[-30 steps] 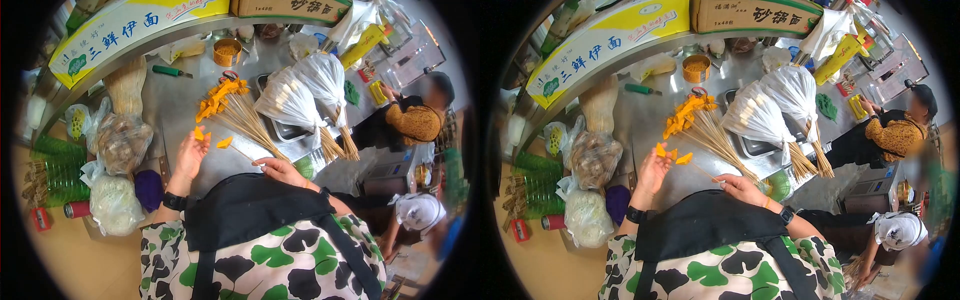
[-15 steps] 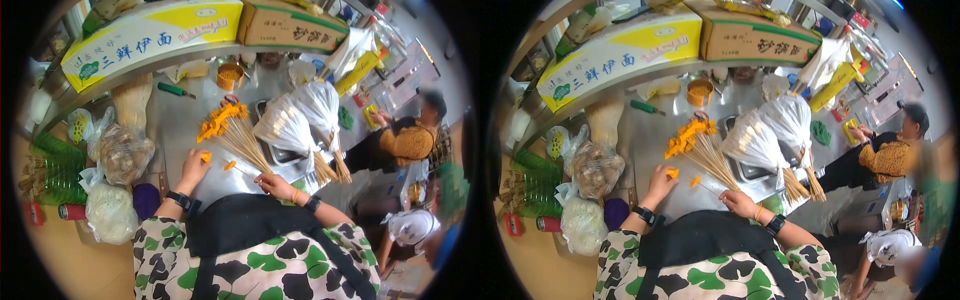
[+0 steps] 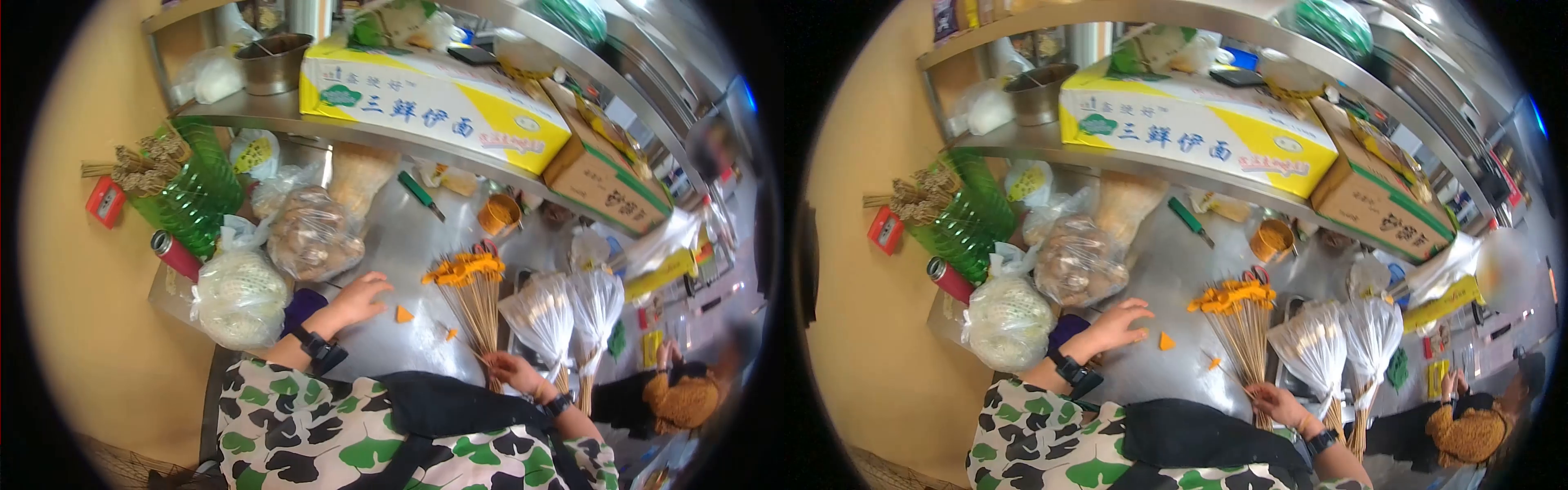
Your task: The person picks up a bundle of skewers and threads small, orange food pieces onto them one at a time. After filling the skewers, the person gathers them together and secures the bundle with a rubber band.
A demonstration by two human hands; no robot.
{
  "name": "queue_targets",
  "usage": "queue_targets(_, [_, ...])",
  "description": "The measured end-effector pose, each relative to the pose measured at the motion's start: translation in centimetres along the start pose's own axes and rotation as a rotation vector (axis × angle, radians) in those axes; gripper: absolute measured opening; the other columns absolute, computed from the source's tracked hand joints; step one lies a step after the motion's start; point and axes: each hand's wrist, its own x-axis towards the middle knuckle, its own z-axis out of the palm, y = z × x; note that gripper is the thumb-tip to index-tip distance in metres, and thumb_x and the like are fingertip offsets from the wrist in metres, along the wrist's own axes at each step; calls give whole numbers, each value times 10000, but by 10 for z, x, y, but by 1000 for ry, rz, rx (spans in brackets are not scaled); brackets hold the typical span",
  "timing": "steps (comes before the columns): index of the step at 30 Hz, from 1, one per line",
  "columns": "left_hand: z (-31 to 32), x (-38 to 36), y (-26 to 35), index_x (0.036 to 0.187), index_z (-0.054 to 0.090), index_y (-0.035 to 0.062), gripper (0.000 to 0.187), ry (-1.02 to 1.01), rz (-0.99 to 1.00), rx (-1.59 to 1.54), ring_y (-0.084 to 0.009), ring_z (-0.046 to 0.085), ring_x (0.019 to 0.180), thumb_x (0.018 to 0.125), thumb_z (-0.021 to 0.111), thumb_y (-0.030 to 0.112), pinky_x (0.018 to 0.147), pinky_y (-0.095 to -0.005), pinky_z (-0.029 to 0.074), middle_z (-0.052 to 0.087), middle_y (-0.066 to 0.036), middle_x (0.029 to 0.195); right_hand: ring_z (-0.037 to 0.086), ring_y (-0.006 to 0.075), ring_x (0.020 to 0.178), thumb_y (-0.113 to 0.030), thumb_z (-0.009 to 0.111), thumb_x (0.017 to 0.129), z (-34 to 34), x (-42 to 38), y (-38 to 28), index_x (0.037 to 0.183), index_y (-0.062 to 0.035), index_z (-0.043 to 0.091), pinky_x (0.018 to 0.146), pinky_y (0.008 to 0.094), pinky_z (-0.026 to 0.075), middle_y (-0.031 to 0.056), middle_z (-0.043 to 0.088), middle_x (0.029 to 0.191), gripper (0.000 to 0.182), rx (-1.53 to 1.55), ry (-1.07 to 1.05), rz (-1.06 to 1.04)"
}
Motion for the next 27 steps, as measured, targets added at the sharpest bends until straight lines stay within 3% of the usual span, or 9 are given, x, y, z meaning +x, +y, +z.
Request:
queue_targets(1, [-28, 2, 1, 1101, 625, 81, 341, 43, 35, -88, -249, 567, 1032, 769, 675, 137, 874, -343, 464, 547, -107, 1202, 556, 99, 781, -14, 519, 915, 1, -6, -7, 1232, -38, 498, 723, 233, 458, 12, 594, 928, 319, 60, 21, 78])
queue_targets(2, [-88, 4, 15, 1047, 643, 52, 256, 231, -176, -279, -193, 610, 911, 799, 658, 116, 796, -300, 486, 630, -103, 1034, 544, 78, 760, -13, 518, 912, -8, -13, -11, 1232, -48, 503, 686, 214, 443, 15, 623, 932, 322, -14, 8, 138])
queue_targets(4, [-146, 0, 3, 968, 654, 33, 154, 662, -198, -320, -115, 601, 787, 855, 634, 136, 728, -264, 484, 664, -52, 885, 525, 52, 734, -21, 514, 914, -18, -13, -5, 1223, -60, 514, 646, 193, 417, 17, 651, 904, 312, 100, 20, 108])
queue_targets(6, [-213, -8, -17, 969, 636, 59, 125, 1034, -32, -369, -89, 576, 771, 890, 616, 154, 698, -239, 476, 623, 1, 852, 513, 39, 719, -28, 513, 916, -17, -3, -13, 1218, -67, 521, 624, 182, 399, 20, 661, 892, 305, 192, 79, 58])
queue_targets(8, [-266, -20, -26, 1002, 614, 49, 121, 1382, -10, -129, -80, 570, 767, 905, 590, 117, 685, -221, 477, 610, 6, 857, 511, 36, 712, -28, 512, 916, -14, 8, -19, 1215, -66, 523, 618, 176, 396, 27, 669, 889, 301, 223, 111, 3])
queue_targets(12, [-341, -31, -40, 1095, 588, 20, 261, 1651, 56, 104, -126, 598, 804, 871, 640, 144, 705, -251, 498, 607, -74, 1013, 549, 53, 738, -9, 523, 909, -11, 51, -6, 1204, -45, 527, 670, 192, 441, 42, 674, 902, 297, 215, 132, -127])
queue_targets(15, [-372, -30, -45, 1092, 615, 25, 303, 1501, -268, 359, -153, 609, 818, 844, 670, 190, 725, -275, 488, 626, -99, 1022, 587, 80, 802, -2, 541, 900, -16, 81, 22, 1173, -36, 541, 726, 218, 471, 40, 665, 910, 275, 94, 169, -164])
queue_targets(20, [-390, -15, -38, 961, 679, 49, 217, 1320, -233, 536, -208, 618, 848, 818, 676, 212, 753, -303, 469, 646, -94, 968, 629, 128, 863, -95, 638, 853, -10, 86, 26, 1077, -25, 594, 778, 253, 489, 69, 674, 949, 239, -176, 284, -150])
queue_targets(27, [-412, -11, -25, 847, 673, 14, 192, 1330, -251, 652, -255, 631, 795, 817, 663, 203, 724, -319, 472, 652, -118, 855, 618, 341, 896, -138, 656, 772, 9, 67, 6, 1005, -60, 618, 797, 381, 497, 142, 652, 972, 249, -737, 372, -348])
